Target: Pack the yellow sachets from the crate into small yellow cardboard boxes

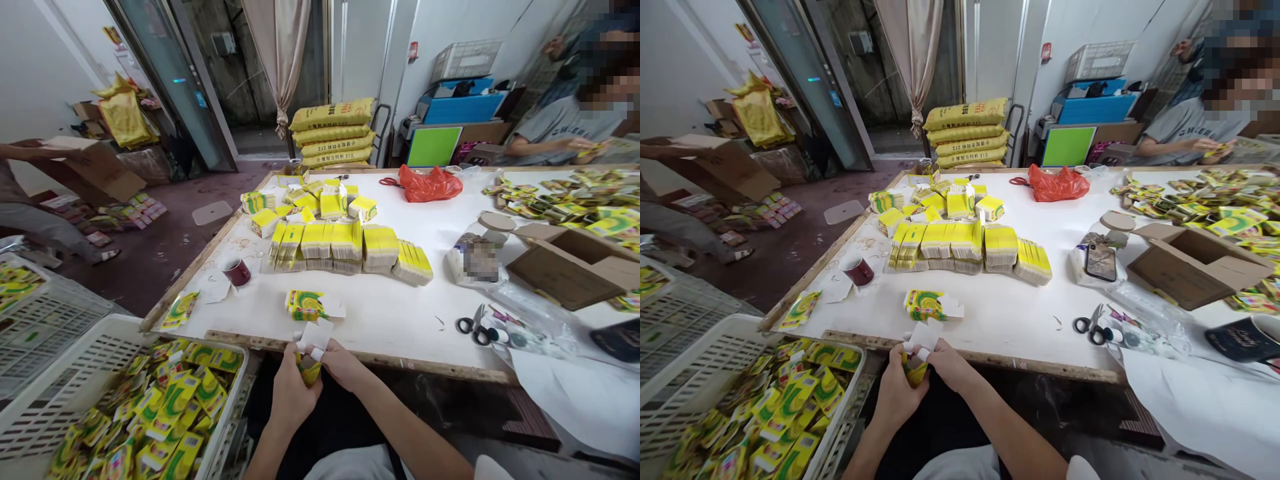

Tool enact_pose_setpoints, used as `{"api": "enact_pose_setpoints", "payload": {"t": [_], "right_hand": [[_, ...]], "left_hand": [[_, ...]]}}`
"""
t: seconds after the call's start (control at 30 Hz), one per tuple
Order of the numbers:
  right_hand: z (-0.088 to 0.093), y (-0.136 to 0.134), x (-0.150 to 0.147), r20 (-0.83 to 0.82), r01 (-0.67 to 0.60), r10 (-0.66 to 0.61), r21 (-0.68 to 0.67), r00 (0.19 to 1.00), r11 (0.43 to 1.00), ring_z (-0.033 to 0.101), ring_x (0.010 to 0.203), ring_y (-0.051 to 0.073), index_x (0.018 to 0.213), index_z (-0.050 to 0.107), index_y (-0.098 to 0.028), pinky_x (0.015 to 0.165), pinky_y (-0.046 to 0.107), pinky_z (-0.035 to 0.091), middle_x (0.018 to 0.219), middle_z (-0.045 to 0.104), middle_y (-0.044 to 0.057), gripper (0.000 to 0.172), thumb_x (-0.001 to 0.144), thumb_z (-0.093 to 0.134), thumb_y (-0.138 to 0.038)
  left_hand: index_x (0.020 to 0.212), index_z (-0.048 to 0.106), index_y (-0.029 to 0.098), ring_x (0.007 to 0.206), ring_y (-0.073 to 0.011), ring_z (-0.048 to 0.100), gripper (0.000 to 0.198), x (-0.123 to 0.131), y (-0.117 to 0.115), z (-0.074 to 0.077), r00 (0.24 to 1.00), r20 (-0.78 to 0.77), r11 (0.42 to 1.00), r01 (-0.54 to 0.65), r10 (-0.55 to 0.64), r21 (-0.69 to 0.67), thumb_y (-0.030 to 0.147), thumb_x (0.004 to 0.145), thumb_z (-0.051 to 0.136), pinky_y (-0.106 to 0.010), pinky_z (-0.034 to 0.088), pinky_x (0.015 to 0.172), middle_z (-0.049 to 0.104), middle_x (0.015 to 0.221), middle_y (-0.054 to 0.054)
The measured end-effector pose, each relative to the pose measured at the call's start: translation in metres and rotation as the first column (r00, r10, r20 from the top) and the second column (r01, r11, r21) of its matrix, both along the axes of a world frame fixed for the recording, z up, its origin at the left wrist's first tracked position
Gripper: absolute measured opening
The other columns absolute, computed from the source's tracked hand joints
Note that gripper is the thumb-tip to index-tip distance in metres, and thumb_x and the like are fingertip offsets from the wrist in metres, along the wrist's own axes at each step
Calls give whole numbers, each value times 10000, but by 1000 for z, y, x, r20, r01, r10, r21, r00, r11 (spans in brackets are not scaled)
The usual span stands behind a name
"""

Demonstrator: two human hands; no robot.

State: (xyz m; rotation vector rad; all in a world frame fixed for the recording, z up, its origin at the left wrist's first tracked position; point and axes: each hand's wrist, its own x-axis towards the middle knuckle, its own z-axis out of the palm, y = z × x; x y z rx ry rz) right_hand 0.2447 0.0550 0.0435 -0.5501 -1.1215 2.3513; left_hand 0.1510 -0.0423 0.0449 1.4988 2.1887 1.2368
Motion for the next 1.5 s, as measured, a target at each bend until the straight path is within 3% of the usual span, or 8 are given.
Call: {"api": "enact_pose_setpoints", "payload": {"t": [0.2, 0.37, 0.57, 0.8, 1.0, 1.17, 1.37, 1.5], "right_hand": [[-2, -6, 3, -16, -134, 133, -117, 991, 984, 610, 975, 268, 998, 667, -185, 880, 427, 457, 931, 682, 89, 473, 712, 732, -556], [6, -9, 5, 165, -94, 65, 170, 984, 981, 581, 1062, 261, 1129, 642, -219, 980, 427, 417, 1058, 682, 56, 427, 826, 614, -518], [7, -12, 15, 310, -174, -75, 700, 948, 692, 421, 1343, 234, 1475, 350, -211, 1151, 446, 294, 1477, 444, 88, 667, 826, 491, -144], [0, 6, 21, 265, -38, -279, 784, 923, 619, 458, 1333, 252, 1472, 358, -198, 1113, 481, 367, 1445, 477, 131, 613, 866, 384, -114], [12, 15, 34, 425, -387, -35, 851, 904, 355, 382, 1392, 272, 1395, 446, -167, 1093, 424, 382, 1535, 305, 190, 554, 848, 498, -95], [21, 37, 48, 416, -431, 117, 854, 902, 293, 419, 1373, 262, 1165, 652, -183, 1073, 383, 403, 1376, 527, 166, 333, 841, 596, -128], [-3, 19, 41, 368, -326, -68, 884, 927, 336, 428, 1360, 286, 1373, 488, -174, 1057, 431, 414, 1527, 298, 211, 483, 893, 503, -126], [-10, 13, 36, 299, -257, -54, 888, 953, 382, 389, 1388, 267, 1282, 574, -170, 1061, 420, 407, 1514, 333, 204, 377, 915, 490, -160]], "left_hand": [[1129, 440, 187, 879, -307, 668, 516, 0, 3, -4, 995, -103, 999, 14, -18, -39, 194, 649, 628, -406, 521, 743, 657, 965, -115], [1135, 380, 209, 921, -310, 674, 536, -1, 5, 4, 997, 48, 989, 58, -52, -138, 186, 657, 622, -392, 516, 736, 657, 973, -102], [1125, 309, 202, 812, -236, 675, 467, -3, 5, 8, 971, 189, 958, 189, -149, -216, 187, 727, 555, -347, 526, 678, 636, 958, -80], [1211, 458, 165, 1094, -306, 618, 471, -16, -5, -13, 991, -128, 995, 29, -41, -96, 287, 778, 596, -497, 505, 934, 629, 1160, -160], [1158, 567, 200, 1022, -263, 674, 481, -28, -11, 4, 988, -60, 988, 134, -139, -72, 281, 700, 692, -407, 554, 894, 699, 1117, -95], [1150, 552, 228, 912, -215, 704, 526, -27, -8, 19, 975, 117, 961, 210, -191, -182, 252, 657, 736, -341, 573, 816, 724, 1069, -45], [1153, 458, 217, 926, -245, 698, 579, -24, -2, 23, 998, 43, 981, 44, -36, -188, 374, 673, 741, -378, 553, 810, 714, 1041, -80], [1197, 388, 234, 1015, -228, 680, 675, -30, -7, 30, 986, 147, 971, 107, -76, -212, 330, 646, 765, -371, 530, 886, 703, 1126, -74]]}}
